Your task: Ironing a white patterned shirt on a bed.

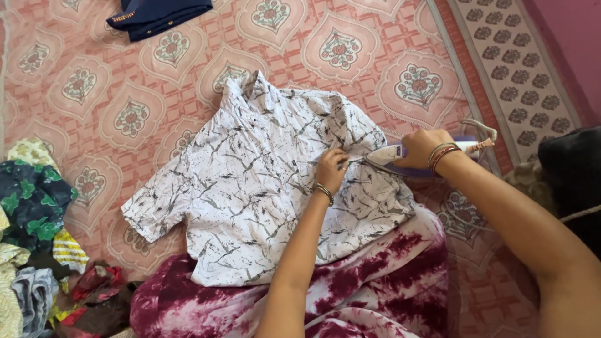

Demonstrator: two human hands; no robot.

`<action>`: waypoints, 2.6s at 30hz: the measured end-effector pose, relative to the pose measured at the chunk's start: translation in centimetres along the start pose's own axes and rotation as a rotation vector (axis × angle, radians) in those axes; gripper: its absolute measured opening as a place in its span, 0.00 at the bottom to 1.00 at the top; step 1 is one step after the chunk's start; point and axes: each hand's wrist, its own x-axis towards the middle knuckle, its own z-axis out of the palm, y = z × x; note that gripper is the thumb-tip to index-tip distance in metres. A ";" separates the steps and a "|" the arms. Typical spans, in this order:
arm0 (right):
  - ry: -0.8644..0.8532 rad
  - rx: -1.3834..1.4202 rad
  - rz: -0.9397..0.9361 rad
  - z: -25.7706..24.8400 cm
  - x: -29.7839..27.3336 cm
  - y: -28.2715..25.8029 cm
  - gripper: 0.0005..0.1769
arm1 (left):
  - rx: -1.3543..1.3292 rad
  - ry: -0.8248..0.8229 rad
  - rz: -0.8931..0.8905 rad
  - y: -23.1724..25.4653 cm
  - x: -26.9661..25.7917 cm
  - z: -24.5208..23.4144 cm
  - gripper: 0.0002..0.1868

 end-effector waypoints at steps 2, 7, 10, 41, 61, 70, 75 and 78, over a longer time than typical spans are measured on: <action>0.001 -0.006 -0.014 -0.1 -0.2 -0.5 0.37 | 0.049 0.029 0.021 1.0 0.2 -0.7 0.06; 0.074 -0.054 -0.082 0.7 0.6 -1.4 0.37 | 0.128 -0.017 -0.109 0.9 1.5 -0.5 0.03; 0.067 -0.051 -0.071 0.8 1.0 -2.0 0.35 | 0.103 0.012 -0.362 1.6 1.6 -1.2 0.07; 0.127 0.041 -0.102 -0.2 3.1 -7.4 0.33 | 0.330 -0.079 -0.536 -2.9 1.2 -4.2 0.12; 0.008 0.026 -0.147 -2.1 4.3 -11.5 0.38 | -0.982 0.342 -0.529 -5.5 -2.4 -7.6 0.24; 0.105 0.130 -0.081 -2.6 5.4 -14.8 0.35 | -1.345 0.427 -0.679 -8.2 -2.1 -7.3 0.34; -0.007 0.063 -0.010 -2.1 4.0 -10.7 0.41 | -1.301 0.390 -0.685 -7.5 -2.0 -7.6 0.33; -0.060 -0.012 0.051 -2.0 2.3 -7.0 0.43 | -1.269 0.383 -0.645 -5.7 -1.8 -8.6 0.33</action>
